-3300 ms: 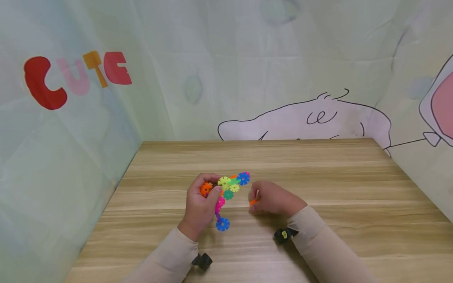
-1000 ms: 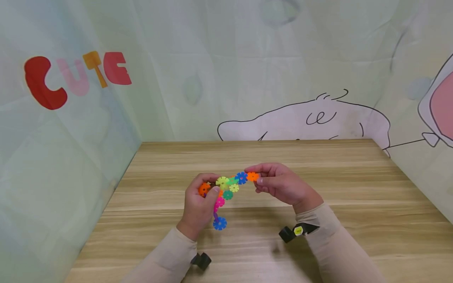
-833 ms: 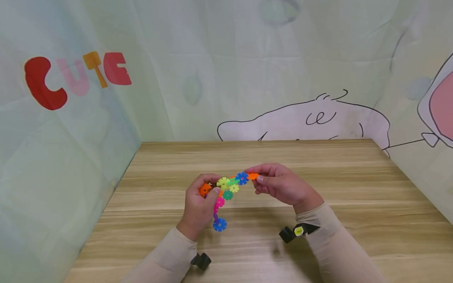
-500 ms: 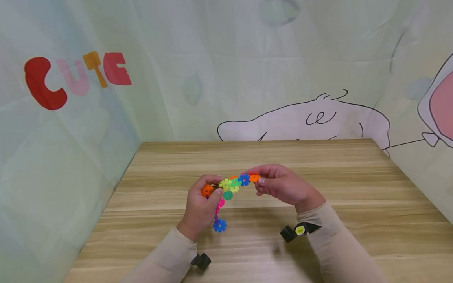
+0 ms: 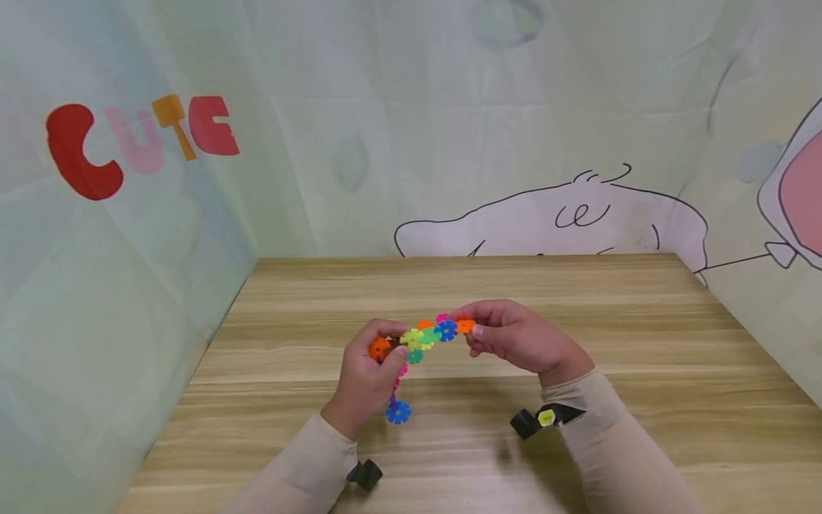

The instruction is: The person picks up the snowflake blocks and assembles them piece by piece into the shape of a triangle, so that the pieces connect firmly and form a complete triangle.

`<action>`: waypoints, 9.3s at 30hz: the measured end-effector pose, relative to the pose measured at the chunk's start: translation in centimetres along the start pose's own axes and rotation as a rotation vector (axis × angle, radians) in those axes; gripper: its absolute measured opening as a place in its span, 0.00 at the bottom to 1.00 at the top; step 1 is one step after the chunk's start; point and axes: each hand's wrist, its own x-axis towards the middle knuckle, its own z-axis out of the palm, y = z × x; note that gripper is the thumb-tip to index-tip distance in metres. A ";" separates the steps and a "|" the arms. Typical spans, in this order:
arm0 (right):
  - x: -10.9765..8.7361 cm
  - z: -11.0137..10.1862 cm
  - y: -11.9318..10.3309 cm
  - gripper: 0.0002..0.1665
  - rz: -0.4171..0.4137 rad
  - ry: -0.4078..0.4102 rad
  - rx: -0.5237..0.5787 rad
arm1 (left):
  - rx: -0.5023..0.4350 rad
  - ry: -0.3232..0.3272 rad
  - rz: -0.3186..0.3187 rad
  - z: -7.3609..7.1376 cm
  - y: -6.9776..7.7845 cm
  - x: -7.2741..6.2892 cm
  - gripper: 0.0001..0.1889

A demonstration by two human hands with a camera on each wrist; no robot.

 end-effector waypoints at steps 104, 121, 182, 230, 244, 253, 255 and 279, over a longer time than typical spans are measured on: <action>3.7 4.9 4.8 0.33 0.185 -0.029 -0.139 | 0.096 -0.063 0.095 -1.7 1.2 1.2 0.26; 4.3 5.0 6.4 0.35 0.231 -0.145 -0.348 | -0.002 -0.096 0.008 -1.4 1.3 1.2 0.23; 1.9 5.4 0.4 0.22 -0.070 0.248 0.047 | -0.128 -0.080 0.167 -0.4 0.4 0.7 0.23; 3.4 3.9 3.5 0.23 0.073 0.194 -0.220 | -0.086 -0.006 0.186 -0.6 0.1 0.6 0.20; 3.9 2.9 6.1 0.24 0.203 -0.025 -0.678 | -0.110 -0.007 0.153 -0.5 0.2 0.6 0.21; 3.6 2.8 5.6 0.18 0.196 0.104 -0.761 | -0.151 -0.001 0.147 -0.5 0.2 0.5 0.25; 3.6 2.8 5.5 0.16 0.201 0.142 -0.772 | -0.156 0.003 0.143 -0.5 0.2 0.4 0.26; 3.0 2.8 5.6 0.15 0.360 0.204 -0.960 | -0.157 0.021 0.131 -0.5 0.0 0.5 0.27</action>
